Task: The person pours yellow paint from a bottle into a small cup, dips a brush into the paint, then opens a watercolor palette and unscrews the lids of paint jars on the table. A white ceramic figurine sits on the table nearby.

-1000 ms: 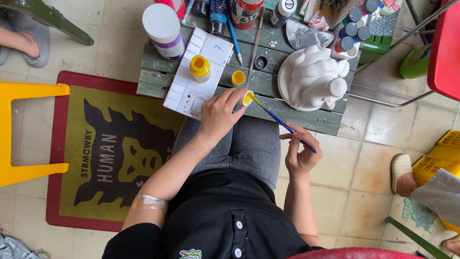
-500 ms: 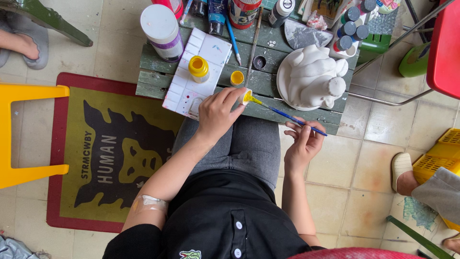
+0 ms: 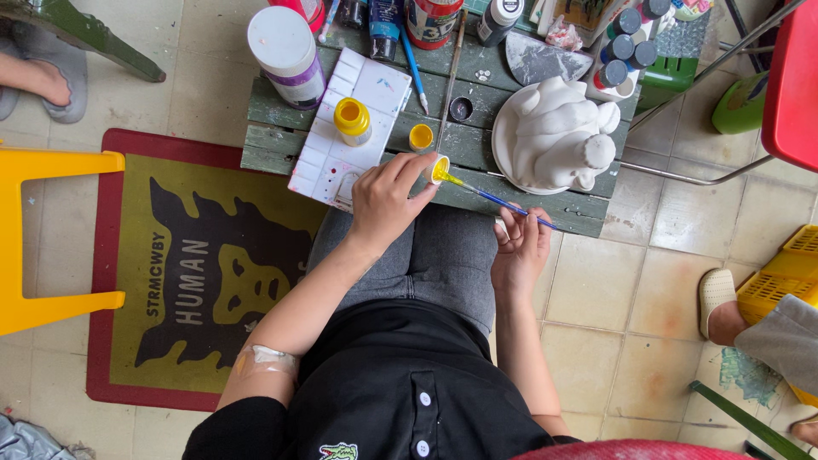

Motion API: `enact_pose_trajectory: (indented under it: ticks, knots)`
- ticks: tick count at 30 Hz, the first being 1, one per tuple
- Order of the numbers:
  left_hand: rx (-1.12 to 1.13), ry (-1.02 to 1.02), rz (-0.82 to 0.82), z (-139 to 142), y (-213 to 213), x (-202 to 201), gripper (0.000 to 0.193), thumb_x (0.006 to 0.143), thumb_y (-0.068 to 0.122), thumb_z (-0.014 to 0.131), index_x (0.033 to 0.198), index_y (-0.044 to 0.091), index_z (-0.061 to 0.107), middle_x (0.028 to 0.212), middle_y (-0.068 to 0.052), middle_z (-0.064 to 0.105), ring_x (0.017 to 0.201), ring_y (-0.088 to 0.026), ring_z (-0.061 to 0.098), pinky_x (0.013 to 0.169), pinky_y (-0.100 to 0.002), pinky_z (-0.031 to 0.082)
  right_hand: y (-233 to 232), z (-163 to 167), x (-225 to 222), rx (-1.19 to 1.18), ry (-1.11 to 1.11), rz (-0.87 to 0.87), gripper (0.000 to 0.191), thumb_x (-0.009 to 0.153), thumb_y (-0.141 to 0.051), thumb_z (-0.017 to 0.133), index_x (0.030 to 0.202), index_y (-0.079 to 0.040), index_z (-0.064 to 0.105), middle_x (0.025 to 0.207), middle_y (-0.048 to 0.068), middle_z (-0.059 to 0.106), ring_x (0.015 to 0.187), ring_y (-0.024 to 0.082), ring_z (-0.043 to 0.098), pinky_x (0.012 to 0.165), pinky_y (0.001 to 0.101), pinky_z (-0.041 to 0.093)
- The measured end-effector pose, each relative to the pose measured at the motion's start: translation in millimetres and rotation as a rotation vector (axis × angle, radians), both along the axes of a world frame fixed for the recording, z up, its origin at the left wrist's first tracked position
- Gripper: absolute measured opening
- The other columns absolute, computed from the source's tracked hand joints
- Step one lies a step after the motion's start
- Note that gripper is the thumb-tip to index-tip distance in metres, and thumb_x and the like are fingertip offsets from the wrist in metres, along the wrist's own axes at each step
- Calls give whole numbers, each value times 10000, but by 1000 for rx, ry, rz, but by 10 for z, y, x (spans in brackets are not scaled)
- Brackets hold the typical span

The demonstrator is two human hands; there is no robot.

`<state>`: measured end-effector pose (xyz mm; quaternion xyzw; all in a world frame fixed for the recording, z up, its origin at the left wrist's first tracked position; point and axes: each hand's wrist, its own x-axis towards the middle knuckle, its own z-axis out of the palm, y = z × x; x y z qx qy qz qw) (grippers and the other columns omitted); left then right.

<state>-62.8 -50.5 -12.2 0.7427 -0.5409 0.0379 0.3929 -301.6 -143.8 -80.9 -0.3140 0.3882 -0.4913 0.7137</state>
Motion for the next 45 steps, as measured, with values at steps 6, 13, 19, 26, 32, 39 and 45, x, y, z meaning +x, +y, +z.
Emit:
enact_pose_trajectory:
  ticks: [6,13,19,26,32,39,45]
  knots:
    - [-54,56,27,113,15,-10,440,858,289,865,1237,169,675,1107,28,702,871,-197,744,744,-337,572,34,-48,14,119,-62,-3,169,1097,-200,558,1242,-116,536,1151,117,699,1084,204,733,787,301,628]
    - [143,72,73,-16,103,-11,472,815,413,865,1177,160,700,1035,2,657,860,-216,698,772,-388,526,-37,96,-34,32,-68,-2,173,1110,-202,545,1263,-122,531,1191,110,700,1084,193,723,775,283,596]
    - [212,-22,62,-148,98,-70,569,791,434,855,1216,96,688,998,-13,637,918,-225,643,845,-397,474,-99,309,171,-92,-16,10,179,1117,-195,530,1275,-112,520,1222,131,692,1091,195,723,779,280,600]
    - [105,139,388,3,317,389,556,845,455,896,1144,77,619,976,-70,631,956,-269,633,855,-445,478,-92,581,736,-393,54,131,125,1135,-96,515,1251,-82,471,1291,212,662,1116,242,722,810,327,632]
    - [-27,124,320,78,133,663,625,841,312,890,1326,51,594,1204,-139,684,1135,-335,646,997,-457,497,-30,783,997,-722,130,267,112,1127,-17,489,1217,-43,428,1299,248,642,1149,284,715,860,374,659]
    - [-58,141,259,11,142,560,536,831,177,889,1300,85,645,1227,-87,709,1166,-288,678,1031,-421,530,58,839,801,-908,264,318,140,1089,23,507,1192,-12,418,1252,276,647,1159,291,704,891,387,670]
    - [-54,118,245,12,158,576,553,831,189,896,1306,69,639,1225,-99,702,1161,-293,680,1027,-432,536,49,835,681,-883,264,287,139,1094,18,505,1191,-13,411,1248,285,648,1163,289,702,865,379,667]
